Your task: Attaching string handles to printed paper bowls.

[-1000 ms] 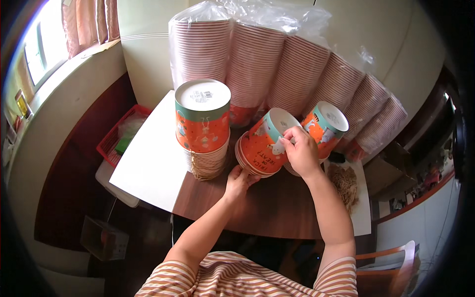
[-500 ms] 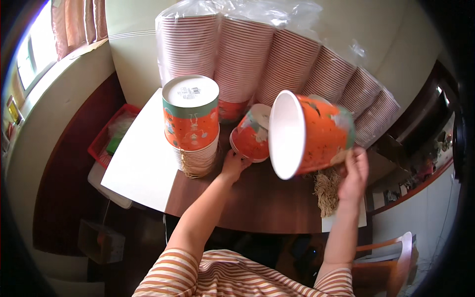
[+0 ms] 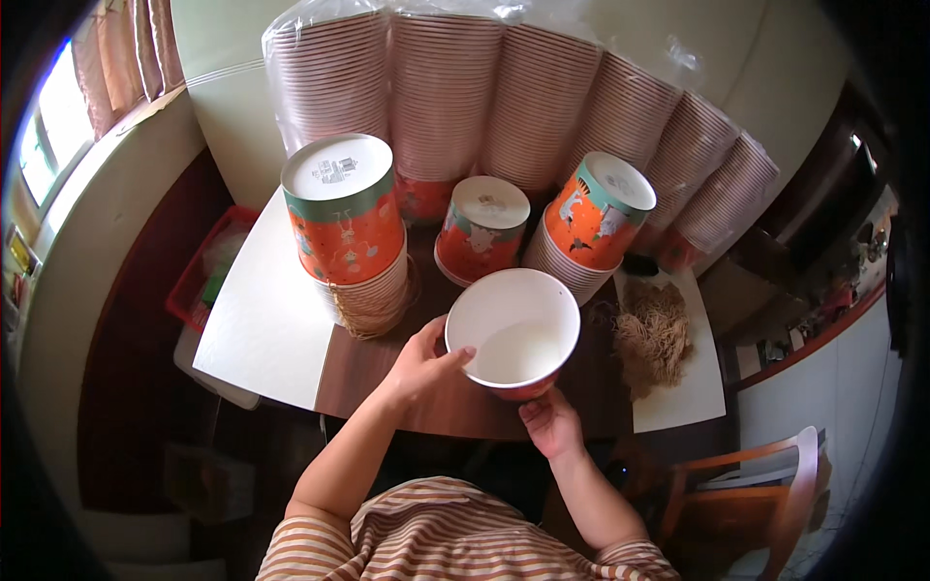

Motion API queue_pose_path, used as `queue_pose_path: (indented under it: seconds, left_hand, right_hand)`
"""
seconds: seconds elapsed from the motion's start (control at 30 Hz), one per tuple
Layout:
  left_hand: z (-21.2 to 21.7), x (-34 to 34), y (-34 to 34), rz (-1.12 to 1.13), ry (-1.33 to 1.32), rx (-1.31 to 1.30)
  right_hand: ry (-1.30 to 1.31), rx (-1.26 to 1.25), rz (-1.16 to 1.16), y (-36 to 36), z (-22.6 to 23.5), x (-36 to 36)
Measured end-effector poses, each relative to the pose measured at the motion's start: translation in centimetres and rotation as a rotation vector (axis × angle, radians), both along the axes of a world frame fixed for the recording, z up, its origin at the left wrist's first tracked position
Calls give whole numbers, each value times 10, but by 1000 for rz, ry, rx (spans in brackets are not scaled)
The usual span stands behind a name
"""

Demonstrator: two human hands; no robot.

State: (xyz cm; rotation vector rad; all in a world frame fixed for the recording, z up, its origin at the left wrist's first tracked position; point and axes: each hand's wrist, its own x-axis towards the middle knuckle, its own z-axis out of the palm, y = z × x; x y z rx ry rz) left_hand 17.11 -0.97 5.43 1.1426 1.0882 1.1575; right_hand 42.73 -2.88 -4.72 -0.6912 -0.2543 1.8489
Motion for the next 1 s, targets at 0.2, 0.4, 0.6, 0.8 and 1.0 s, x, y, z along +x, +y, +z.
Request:
queue_pose_path:
  seconds: [0.2, 0.4, 0.6, 0.8, 1.0]
  left_hand:
    - [0, -26, 12, 62, 358, 136]
    - [23, -27, 41, -243, 544, 176]
    - [16, -25, 49, 9, 359, 179]
    - [-12, -40, -4, 369, 121, 193]
    - [-105, -69, -158, 133, 104, -378]
  right_hand:
    - [-896, 73, 495, 0, 34, 15]
    - [-1174, 650, 142, 39, 110, 12]
    - [-1319, 748, 179, 48, 115, -13]
    - [-1205, 648, 150, 32, 116, -1]
    - [-1058, 594, 283, 28, 109, 5]
